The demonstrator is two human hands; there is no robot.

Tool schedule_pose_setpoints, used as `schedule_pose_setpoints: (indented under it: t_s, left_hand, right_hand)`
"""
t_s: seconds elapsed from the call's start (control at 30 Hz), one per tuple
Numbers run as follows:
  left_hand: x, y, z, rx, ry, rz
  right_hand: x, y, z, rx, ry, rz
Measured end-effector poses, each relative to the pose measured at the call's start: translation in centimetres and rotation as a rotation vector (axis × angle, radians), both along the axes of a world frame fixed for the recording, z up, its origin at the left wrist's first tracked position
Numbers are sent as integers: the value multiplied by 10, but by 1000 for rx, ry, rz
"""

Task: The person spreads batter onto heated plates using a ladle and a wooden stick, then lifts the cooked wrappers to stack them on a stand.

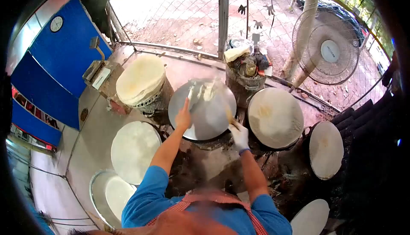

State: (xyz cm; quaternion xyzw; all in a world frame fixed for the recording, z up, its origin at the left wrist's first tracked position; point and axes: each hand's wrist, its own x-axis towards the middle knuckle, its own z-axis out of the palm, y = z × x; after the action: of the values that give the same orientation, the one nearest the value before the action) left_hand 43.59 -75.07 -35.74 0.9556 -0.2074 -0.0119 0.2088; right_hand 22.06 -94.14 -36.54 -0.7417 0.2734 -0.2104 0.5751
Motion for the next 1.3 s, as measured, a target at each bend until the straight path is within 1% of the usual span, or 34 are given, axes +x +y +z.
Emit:
schedule_pose_setpoints:
  t_s: [0.03,0.1,0.17,0.2,0.23,0.27,0.3,0.33,0.37,0.4,0.43,0.5,0.53,0.57,0.6,0.63,0.67,0.7,0.73,0.77,0.8,0.83,0.87,0.9,0.97,1.03,1.07,1.1,1.13,1.17,1.2,1.23,1.27,1.3]
  left_hand:
    - [3,-2,5,-130,3,2]
    - [18,-4,26,-368,-8,-14]
    - [27,15,54,-574,-60,26]
    - [28,20,72,-684,-75,31]
    - [22,36,91,-684,148,90]
    - [36,55,50,-722,-92,-82]
    - [15,71,51,-855,164,-75]
    - [-13,86,59,-772,295,-68]
    - [-1,116,-11,-665,193,-197]
    - [-23,131,-11,-643,325,-143]
    - [-52,145,-3,-613,462,-42]
    - [-98,173,6,-511,682,172]
    - [-112,188,9,-475,731,243]
    - [-113,201,-6,-515,708,235]
    - [-113,216,-20,-555,686,226]
    - [-107,231,-58,-595,636,180]
    - [-111,239,-65,-574,609,167]
    - [-113,237,-60,-512,591,157]
    - [-115,234,-55,-439,568,143]
    - [-116,235,-52,-377,545,134]
    - [-118,234,-46,-308,509,128]
    - [-120,233,-42,-277,486,144]
    - [-122,228,-39,-269,472,168]
    - [-127,222,-35,-270,498,195]
    - [-130,215,-20,-349,593,280]
    - [-141,207,-4,-418,657,381]
    - [-148,203,5,-440,677,430]
    - [-160,219,-22,-448,595,425]
    - [-166,215,-9,-484,584,452]
    - [-173,210,4,-520,571,478]
    - [-180,197,29,-590,625,492]
    - [-188,190,41,-652,693,513]
    - [-192,191,35,-711,729,528]
    - [-190,190,24,-776,762,534]
  right_hand:
    - [14,12,-1,-171,117,60]
    - [25,9,17,-545,752,136]
    - [24,-6,19,-531,693,88]
    - [28,-2,8,-396,461,20]
    - [31,0,-6,-273,234,-65]
    - [51,20,-12,83,171,-95]
    - [82,36,-37,249,126,-61]
    - [97,53,-21,182,187,-16]
    - [101,53,-1,-57,313,61]
    - [101,45,24,-284,415,91]
    - [90,29,44,-361,480,113]
    - [53,-2,33,-429,443,-58]
    - [40,6,27,-231,444,-148]
    - [36,22,18,-47,430,-213]
    - [55,38,-26,1,264,-180]
    - [72,62,-42,8,121,-165]
    - [76,68,-31,-68,176,-61]
    - [77,73,-9,-142,224,49]
    - [70,58,15,-188,395,127]
    - [54,43,26,-180,375,114]
    - [31,33,62,-193,527,69]
    - [25,7,22,-10,311,19]
    - [23,8,14,298,-5,-93]
    - [33,2,-30,154,66,-135]
    - [59,42,-41,401,41,14]
    - [71,40,-43,280,91,200]
    - [66,21,-35,332,71,293]
    - [51,6,3,239,157,268]
    - [50,-24,-23,379,118,258]
    - [51,-44,-33,588,-5,185]
    - [61,-48,-30,618,68,120]
    - [64,-47,-28,652,157,50]
    - [73,-32,-38,463,77,218]
    - [81,-14,-43,393,53,315]
